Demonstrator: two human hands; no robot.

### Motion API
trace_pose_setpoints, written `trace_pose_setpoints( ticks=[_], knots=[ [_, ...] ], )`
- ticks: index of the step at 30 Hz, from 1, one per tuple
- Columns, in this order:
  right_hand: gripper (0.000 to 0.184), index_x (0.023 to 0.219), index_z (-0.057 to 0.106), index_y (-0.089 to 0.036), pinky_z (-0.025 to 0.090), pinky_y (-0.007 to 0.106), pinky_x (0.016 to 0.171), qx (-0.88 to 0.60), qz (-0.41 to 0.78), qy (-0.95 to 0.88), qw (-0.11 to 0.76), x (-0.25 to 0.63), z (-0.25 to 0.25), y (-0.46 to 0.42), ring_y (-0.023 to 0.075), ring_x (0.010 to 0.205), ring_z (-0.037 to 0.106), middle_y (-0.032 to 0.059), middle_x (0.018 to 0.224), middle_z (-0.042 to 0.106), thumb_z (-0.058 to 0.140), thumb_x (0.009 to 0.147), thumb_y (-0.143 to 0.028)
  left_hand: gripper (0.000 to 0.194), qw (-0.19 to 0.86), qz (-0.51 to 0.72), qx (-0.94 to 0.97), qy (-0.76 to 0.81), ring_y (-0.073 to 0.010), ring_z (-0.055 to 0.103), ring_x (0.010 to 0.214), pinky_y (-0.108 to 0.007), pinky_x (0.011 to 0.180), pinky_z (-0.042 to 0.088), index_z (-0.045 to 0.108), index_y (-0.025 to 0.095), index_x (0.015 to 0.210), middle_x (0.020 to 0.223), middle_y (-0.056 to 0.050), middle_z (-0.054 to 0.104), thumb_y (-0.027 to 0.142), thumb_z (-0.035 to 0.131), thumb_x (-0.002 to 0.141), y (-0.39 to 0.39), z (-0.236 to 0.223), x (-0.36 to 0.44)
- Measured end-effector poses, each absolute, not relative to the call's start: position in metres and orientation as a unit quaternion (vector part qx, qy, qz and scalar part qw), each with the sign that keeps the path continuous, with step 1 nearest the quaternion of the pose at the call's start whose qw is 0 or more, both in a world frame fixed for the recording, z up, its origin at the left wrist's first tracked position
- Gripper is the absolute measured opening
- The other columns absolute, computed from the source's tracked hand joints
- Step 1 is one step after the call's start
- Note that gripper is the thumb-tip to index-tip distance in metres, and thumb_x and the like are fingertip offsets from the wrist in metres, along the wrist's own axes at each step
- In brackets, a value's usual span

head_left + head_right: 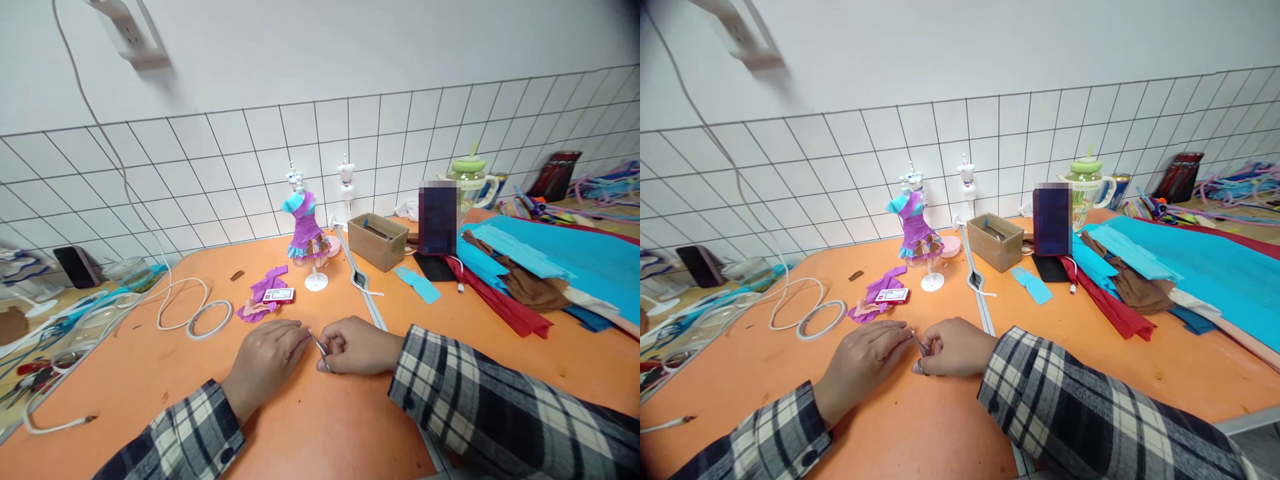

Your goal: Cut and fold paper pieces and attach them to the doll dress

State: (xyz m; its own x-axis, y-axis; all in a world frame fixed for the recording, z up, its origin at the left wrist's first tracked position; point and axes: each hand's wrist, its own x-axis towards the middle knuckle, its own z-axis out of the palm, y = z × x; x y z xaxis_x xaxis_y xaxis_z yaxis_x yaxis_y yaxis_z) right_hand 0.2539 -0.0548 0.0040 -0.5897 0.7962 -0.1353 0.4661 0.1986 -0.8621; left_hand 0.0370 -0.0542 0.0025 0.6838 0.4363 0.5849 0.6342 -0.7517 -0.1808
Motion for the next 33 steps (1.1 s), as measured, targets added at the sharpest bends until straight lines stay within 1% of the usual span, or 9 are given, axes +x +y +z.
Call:
trace_pose_setpoints(
  ticks=[5,7,11,15,20,25,27,30,33],
  knots=[
    [0.017,0.074,0.062,-0.017,0.041,0.021,0.056,-0.416,0.485,-0.749,0.176,0.251,-0.003,-0.049,0.0112,0.055,0.057,-0.0036,0.056,0.061,0.067,0.075,-0.033,0.017,0.167,-0.271,-0.889,-0.33,-0.0214,0.073,0.082,-0.033,0.074,0.058,0.07,0.018,0.09,0.088,-0.007,0.078,0.021,0.053,0.091,-0.049,0.0,0.037],
    [0.017,0.082,0.064,-0.017,0.04,0.022,0.058,-0.435,0.447,-0.755,0.202,0.25,-0.004,-0.047,0.0121,0.059,0.058,-0.0026,0.061,0.064,0.068,0.074,-0.033,0.018,0.132,-0.286,-0.877,-0.362,-0.0207,0.073,0.082,-0.032,0.074,0.057,0.071,0.018,0.09,0.089,-0.007,0.078,0.023,0.053,0.092,-0.046,-0.001,0.036],
    [0.041,0.106,0.061,-0.02,0.039,0.024,0.063,-0.49,0.335,-0.757,0.274,0.252,-0.007,-0.042,0.0146,0.072,0.062,-0.0013,0.076,0.069,0.075,0.069,-0.03,0.019,0.026,-0.339,-0.828,-0.447,-0.0198,0.073,0.079,-0.032,0.073,0.057,0.073,0.021,0.091,0.087,-0.005,0.078,0.028,0.056,0.091,-0.037,-0.003,0.033],
    [0.023,0.092,0.062,-0.019,0.037,0.024,0.061,-0.486,0.324,-0.77,0.256,0.256,-0.008,-0.037,0.0138,0.07,0.061,-0.001,0.074,0.068,0.071,0.074,-0.031,0.018,-0.037,-0.368,-0.798,-0.475,-0.0218,0.073,0.081,-0.035,0.074,0.057,0.074,0.022,0.085,0.086,-0.004,0.078,0.029,0.059,0.088,-0.031,-0.005,0.033],
    [0.027,0.095,0.063,-0.02,0.035,0.024,0.06,-0.496,0.275,-0.784,0.255,0.259,-0.006,-0.037,0.0144,0.072,0.058,-0.001,0.077,0.065,0.072,0.073,-0.034,0.018,-0.106,-0.397,-0.781,-0.471,-0.0231,0.074,0.083,-0.038,0.077,0.059,0.076,0.021,0.083,0.086,-0.005,0.079,0.031,0.06,0.086,-0.034,-0.001,0.038],
    [0.029,0.091,0.07,-0.02,0.036,0.027,0.068,-0.506,0.2,-0.804,0.24,0.265,-0.003,-0.038,0.0189,0.087,0.058,0.0064,0.104,0.061,0.076,0.069,-0.037,0.022,-0.164,-0.416,-0.754,-0.481,-0.0245,0.073,0.086,-0.042,0.08,0.058,0.076,0.02,0.085,0.09,-0.007,0.078,0.034,0.059,0.087,-0.034,0.003,0.034],
    [0.028,0.094,0.069,-0.021,0.034,0.027,0.066,-0.521,0.214,-0.796,0.223,0.267,-0.003,-0.036,0.0188,0.084,0.058,0.0054,0.097,0.062,0.075,0.07,-0.033,0.025,-0.187,-0.414,-0.751,-0.48,-0.0246,0.072,0.088,-0.045,0.084,0.056,0.075,0.019,0.085,0.091,-0.008,0.078,0.036,0.057,0.089,-0.033,0.003,0.031],
    [0.042,0.108,0.063,-0.023,0.033,0.025,0.06,-0.538,0.27,-0.772,0.206,0.268,-0.005,-0.033,0.0169,0.073,0.058,-0.0001,0.078,0.063,0.074,0.068,-0.028,0.033,-0.207,-0.415,-0.75,-0.471,-0.0245,0.071,0.091,-0.048,0.09,0.053,0.074,0.019,0.089,0.094,-0.009,0.077,0.042,0.051,0.093,-0.032,0.002,0.024],
    [0.039,0.102,0.061,-0.021,0.033,0.024,0.057,-0.543,0.328,-0.744,0.209,0.264,-0.006,-0.034,0.015,0.066,0.056,-0.0027,0.07,0.061,0.075,0.066,-0.03,0.042,-0.27,-0.419,-0.735,-0.46,-0.0254,0.069,0.099,-0.045,0.089,0.054,0.07,0.019,0.107,0.105,-0.012,0.075,0.048,0.043,0.096,-0.032,0.0,0.021]
  ],
)
